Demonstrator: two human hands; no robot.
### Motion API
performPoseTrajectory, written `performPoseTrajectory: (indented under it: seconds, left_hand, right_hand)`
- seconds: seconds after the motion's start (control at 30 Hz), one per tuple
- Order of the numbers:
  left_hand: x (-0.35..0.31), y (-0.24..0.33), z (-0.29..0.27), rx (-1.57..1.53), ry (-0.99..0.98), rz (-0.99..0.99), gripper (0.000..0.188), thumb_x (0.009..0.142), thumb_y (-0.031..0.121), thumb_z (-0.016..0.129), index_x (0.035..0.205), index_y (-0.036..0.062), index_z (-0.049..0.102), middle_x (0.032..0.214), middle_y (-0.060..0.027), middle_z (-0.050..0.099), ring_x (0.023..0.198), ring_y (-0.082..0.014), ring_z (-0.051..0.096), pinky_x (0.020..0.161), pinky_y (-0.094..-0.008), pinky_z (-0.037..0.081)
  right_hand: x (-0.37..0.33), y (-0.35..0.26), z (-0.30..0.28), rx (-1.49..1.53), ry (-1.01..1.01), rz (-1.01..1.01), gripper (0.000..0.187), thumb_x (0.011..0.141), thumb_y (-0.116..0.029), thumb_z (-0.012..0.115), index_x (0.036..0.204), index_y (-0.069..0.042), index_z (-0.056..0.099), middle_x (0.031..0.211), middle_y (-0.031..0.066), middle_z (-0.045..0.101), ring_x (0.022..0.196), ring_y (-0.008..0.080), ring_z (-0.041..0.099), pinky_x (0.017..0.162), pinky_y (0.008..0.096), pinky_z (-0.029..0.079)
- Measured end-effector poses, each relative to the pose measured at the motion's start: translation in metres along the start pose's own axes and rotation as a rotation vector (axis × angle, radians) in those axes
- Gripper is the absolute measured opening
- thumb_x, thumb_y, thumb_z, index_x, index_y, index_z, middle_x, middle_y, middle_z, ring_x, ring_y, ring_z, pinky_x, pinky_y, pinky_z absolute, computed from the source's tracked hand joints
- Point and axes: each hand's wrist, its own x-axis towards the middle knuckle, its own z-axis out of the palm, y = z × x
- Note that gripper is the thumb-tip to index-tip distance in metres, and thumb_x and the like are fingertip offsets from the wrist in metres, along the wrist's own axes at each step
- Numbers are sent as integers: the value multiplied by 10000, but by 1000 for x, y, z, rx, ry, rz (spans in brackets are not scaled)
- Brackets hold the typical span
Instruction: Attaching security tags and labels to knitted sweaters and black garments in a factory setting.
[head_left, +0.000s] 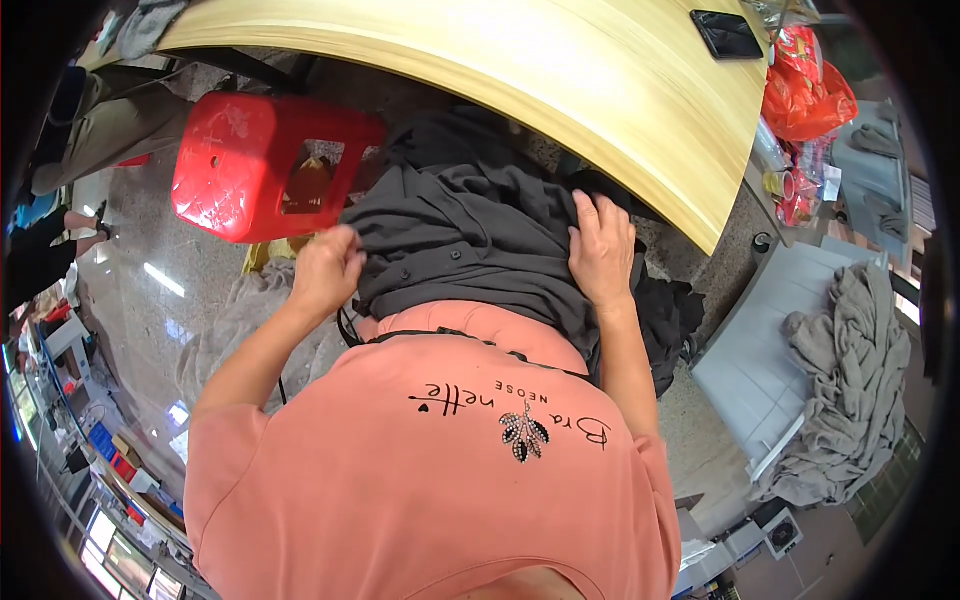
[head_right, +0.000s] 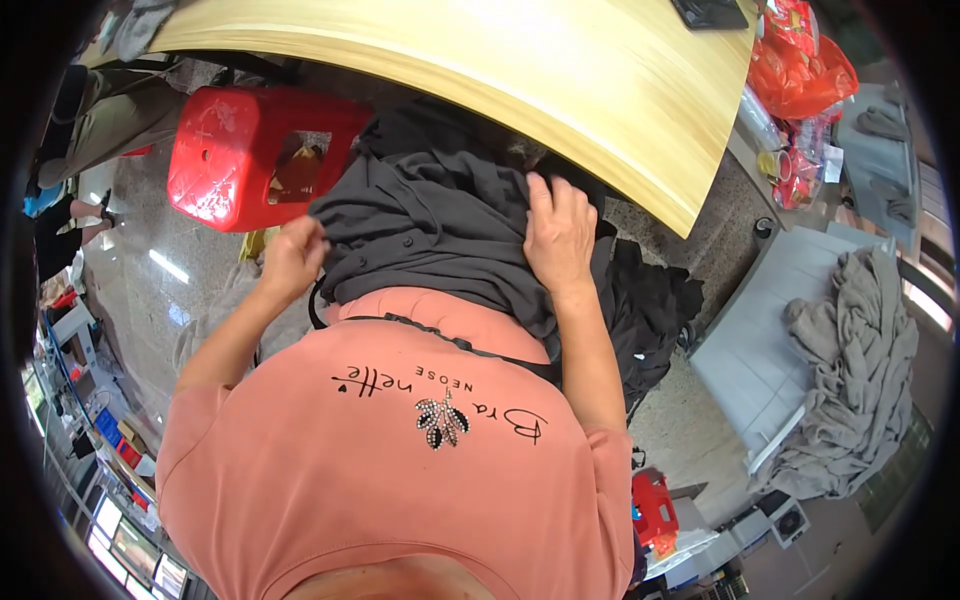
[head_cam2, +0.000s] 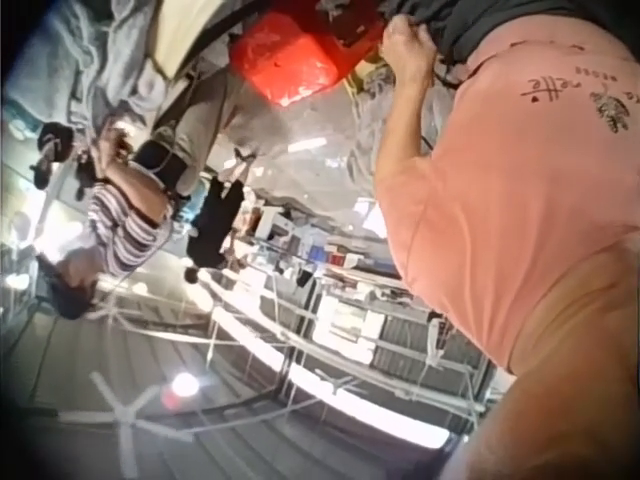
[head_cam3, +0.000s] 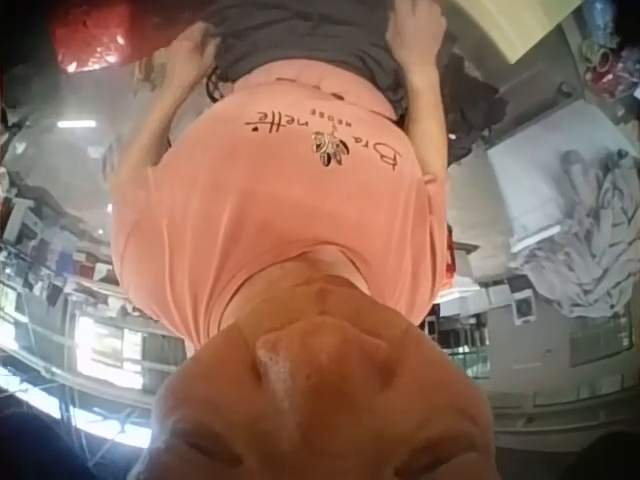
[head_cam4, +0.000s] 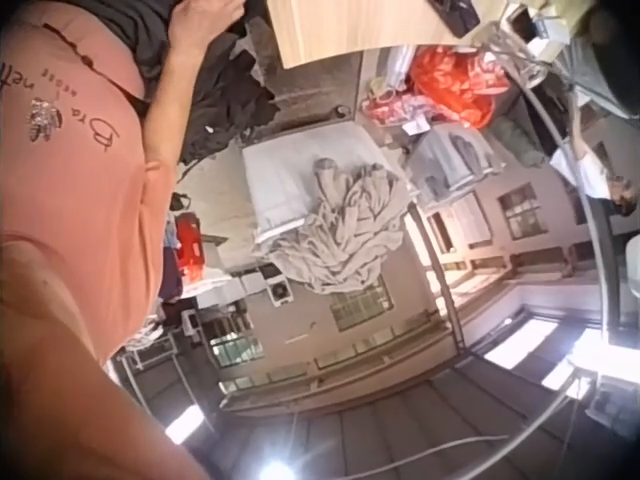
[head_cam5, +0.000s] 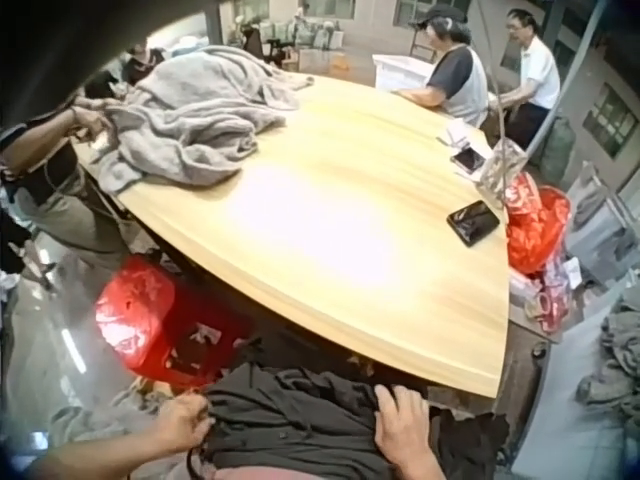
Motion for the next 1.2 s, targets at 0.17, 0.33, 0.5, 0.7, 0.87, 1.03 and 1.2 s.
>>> performPoseTrajectory:
  seconds: [0.17, 0.33, 0.5, 0.7, 0.87, 1.03, 1.2]
  left_hand:
    - [54, 53, 0, -137, 82, 385, 298, 681, 56, 632, 971, 47, 563, 953, -114, 562, 913, -290, 521, 761, -364, 432]
    - [81, 60, 37, -106, -193, 516, 244, 649, 84, 629, 893, 64, 623, 934, -67, 565, 910, -260, 509, 759, -368, 395]
    - [91, 61, 45, -128, -188, 541, 209, 607, 30, 588, 813, 59, 601, 856, -70, 566, 865, -266, 515, 760, -360, 388]
    - [102, 71, 30, -184, -227, 548, 212, 552, 39, 600, 762, 66, 601, 741, -93, 565, 783, -294, 526, 664, -389, 410]
    - [115, 59, 31, -406, -448, 518, 142, 613, 103, 661, 734, 39, 628, 718, -110, 577, 722, -277, 559, 641, -347, 451]
    - [115, 66, 36, -743, -529, 340, 129, 692, 2, 598, 813, 11, 645, 762, -80, 597, 745, -173, 575, 688, -265, 457]
    - [111, 72, 40, -857, -703, 143, 113, 738, -20, 570, 837, -14, 625, 771, -19, 631, 734, -61, 552, 678, -209, 453]
  right_hand:
    - [10, -41, -9, 501, -43, -330, 310, 652, -4, 607, 957, -48, 573, 916, 94, 561, 781, 254, 550, 629, 322, 457]
    - [11, -71, 17, 436, -260, -442, 178, 687, -43, 506, 848, -56, 582, 752, 63, 502, 701, 226, 536, 600, 332, 457]
    - [14, -73, 26, 302, -392, -490, 87, 685, -75, 505, 766, -55, 531, 713, 69, 521, 655, 214, 552, 565, 336, 465]
    - [14, -70, 35, 376, -135, -630, 52, 665, -118, 499, 667, -67, 489, 616, 63, 481, 530, 192, 517, 442, 319, 424]
    - [10, -66, 32, 480, 89, -564, 78, 667, -127, 500, 700, -63, 472, 624, 63, 459, 516, 183, 524, 428, 299, 421]
    - [14, -63, 24, 519, 128, -522, 72, 670, -67, 499, 708, -41, 443, 603, 71, 438, 497, 190, 524, 422, 298, 427]
    - [12, -61, 22, 568, 195, -553, 121, 639, -22, 549, 719, -32, 459, 576, 58, 409, 458, 186, 504, 387, 299, 405]
